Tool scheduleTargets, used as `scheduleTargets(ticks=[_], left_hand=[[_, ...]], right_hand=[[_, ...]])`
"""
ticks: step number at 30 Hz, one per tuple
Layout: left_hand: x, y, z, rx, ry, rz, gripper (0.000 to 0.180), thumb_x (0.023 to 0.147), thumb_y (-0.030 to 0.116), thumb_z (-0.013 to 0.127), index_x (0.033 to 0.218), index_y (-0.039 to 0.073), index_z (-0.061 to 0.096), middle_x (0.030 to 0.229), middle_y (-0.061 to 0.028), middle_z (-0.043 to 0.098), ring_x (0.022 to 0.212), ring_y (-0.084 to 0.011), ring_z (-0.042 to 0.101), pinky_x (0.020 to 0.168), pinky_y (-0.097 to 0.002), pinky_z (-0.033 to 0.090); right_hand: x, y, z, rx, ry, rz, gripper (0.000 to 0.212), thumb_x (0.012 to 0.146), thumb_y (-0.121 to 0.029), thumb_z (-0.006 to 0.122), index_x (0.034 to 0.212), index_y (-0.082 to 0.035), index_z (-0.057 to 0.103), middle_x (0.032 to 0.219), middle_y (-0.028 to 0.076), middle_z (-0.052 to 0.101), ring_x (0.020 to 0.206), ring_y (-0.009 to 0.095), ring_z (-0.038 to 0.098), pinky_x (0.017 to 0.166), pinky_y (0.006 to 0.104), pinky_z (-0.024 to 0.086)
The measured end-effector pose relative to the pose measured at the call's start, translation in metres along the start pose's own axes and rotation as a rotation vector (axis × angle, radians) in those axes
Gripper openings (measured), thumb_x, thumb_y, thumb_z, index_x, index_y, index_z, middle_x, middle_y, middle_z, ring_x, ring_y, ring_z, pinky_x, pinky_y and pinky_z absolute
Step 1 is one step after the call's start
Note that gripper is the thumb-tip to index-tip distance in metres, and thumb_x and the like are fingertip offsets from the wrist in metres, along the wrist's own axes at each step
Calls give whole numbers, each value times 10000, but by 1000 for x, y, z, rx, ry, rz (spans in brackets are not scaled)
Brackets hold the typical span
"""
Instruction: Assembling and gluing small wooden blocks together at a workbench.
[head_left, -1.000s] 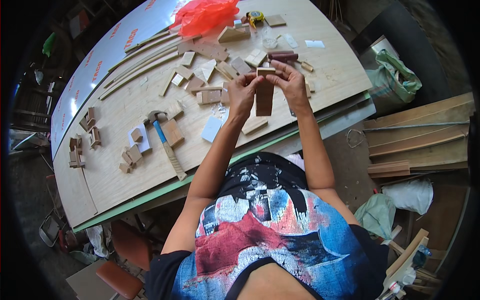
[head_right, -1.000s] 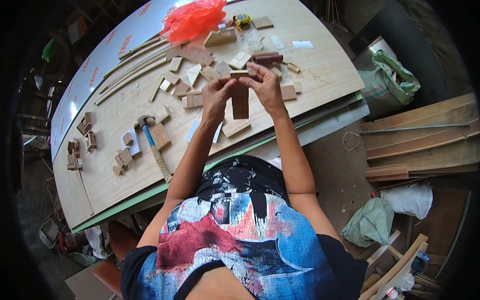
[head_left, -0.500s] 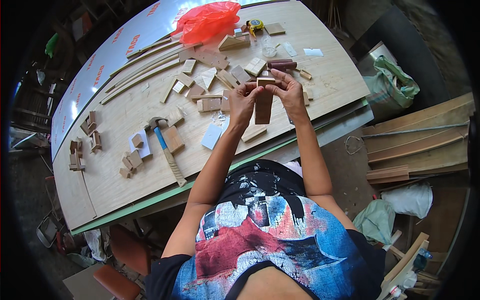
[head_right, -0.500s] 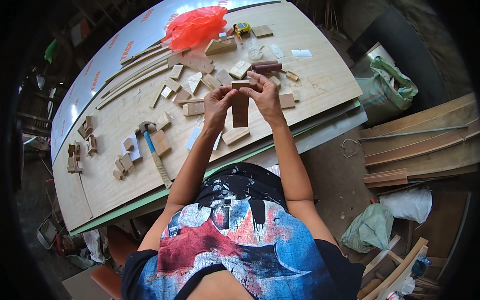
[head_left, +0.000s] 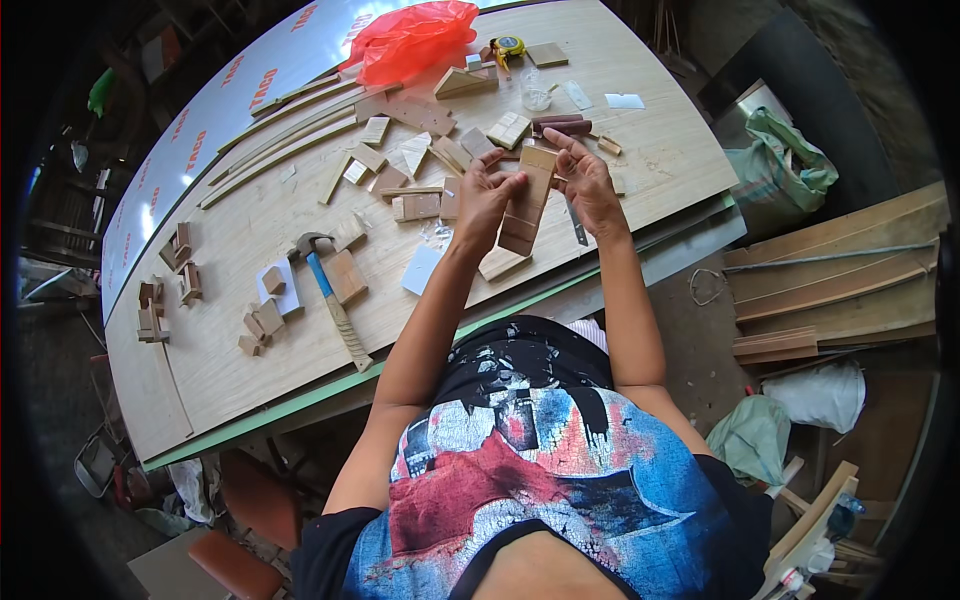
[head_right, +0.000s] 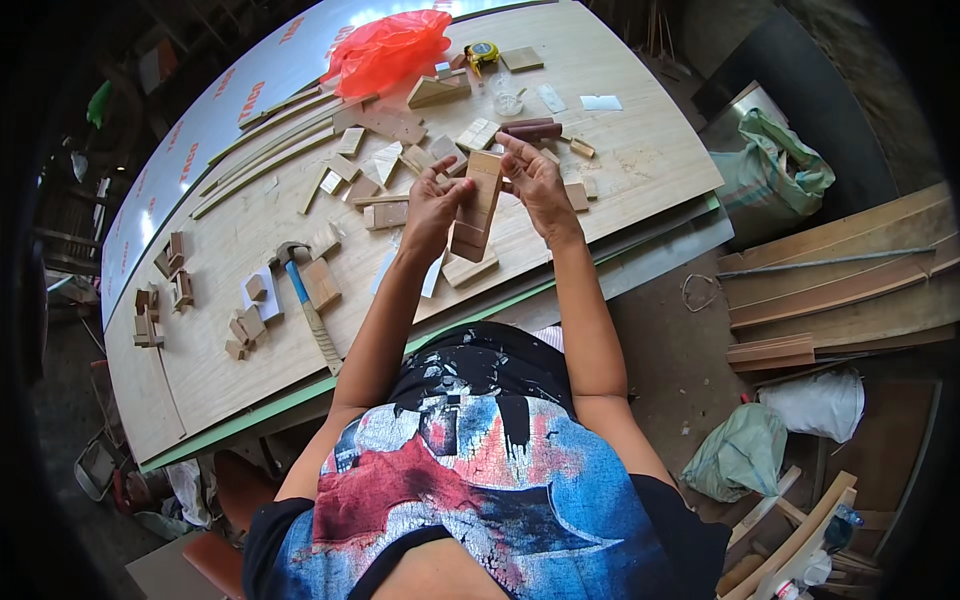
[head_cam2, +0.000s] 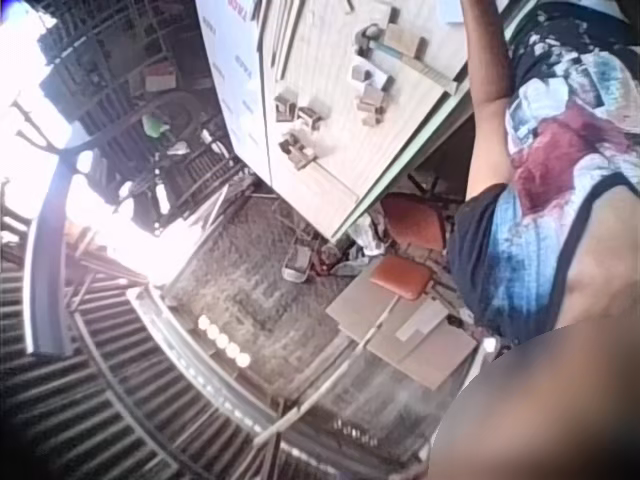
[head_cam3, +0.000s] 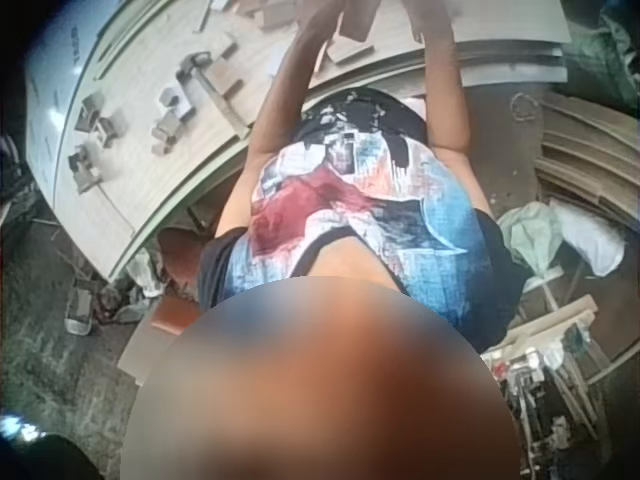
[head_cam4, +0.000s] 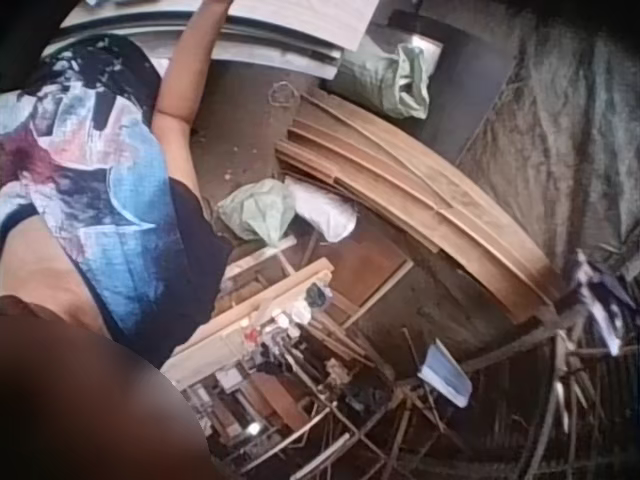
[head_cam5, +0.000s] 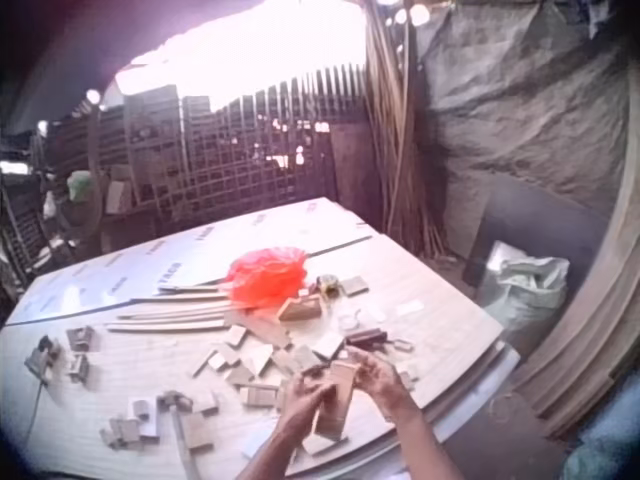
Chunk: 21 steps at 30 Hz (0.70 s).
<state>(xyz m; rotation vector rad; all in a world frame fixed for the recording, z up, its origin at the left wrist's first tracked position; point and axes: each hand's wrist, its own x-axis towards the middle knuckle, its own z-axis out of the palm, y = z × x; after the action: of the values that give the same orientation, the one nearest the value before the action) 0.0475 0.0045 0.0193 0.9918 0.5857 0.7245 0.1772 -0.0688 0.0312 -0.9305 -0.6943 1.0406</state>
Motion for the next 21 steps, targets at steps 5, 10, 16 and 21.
scheduleTargets(ticks=[5, 10, 16, 21], left_hand=[[1, 1, -2, -140, -124, -72, 524, 778, 44, 578, 1195, -41, 274, 853, -133, 600, 718, -135, 578, 606, -199, 457], [1, 2, -3, -237, -152, -116, 531, 785, 61, 577, 1205, -37, 267, 909, -140, 589, 744, -149, 577, 640, -203, 452], [4, 1, -3, 9, -166, 64, 659, 746, 137, 642, 1237, -43, 242, 952, -137, 566, 872, -154, 535, 710, -229, 439], [1, 6, 1, 183, -223, 176, 853, 624, 119, 741, 1265, -38, 199, 1002, -129, 523, 888, -164, 525, 762, -272, 449]], right_hand=[[-1, 2, -5, 101, -205, 38, 697, 699, -178, 677, 1254, 3, 295, 1039, 96, 544, 914, 141, 543, 803, 252, 444], [0, 1, -4, 63, -239, 79, 767, 637, -89, 718, 1264, -9, 282, 1045, 95, 541, 938, 139, 534, 824, 254, 436], [1, 1, -1, -65, -132, 25, 808, 599, -107, 747, 1251, 19, 287, 1040, 97, 546, 945, 139, 527, 806, 254, 445], [2, 1, 4, -109, -47, -58, 835, 577, -121, 762, 1244, 41, 286, 1039, 111, 550, 952, 141, 521, 807, 251, 444]])
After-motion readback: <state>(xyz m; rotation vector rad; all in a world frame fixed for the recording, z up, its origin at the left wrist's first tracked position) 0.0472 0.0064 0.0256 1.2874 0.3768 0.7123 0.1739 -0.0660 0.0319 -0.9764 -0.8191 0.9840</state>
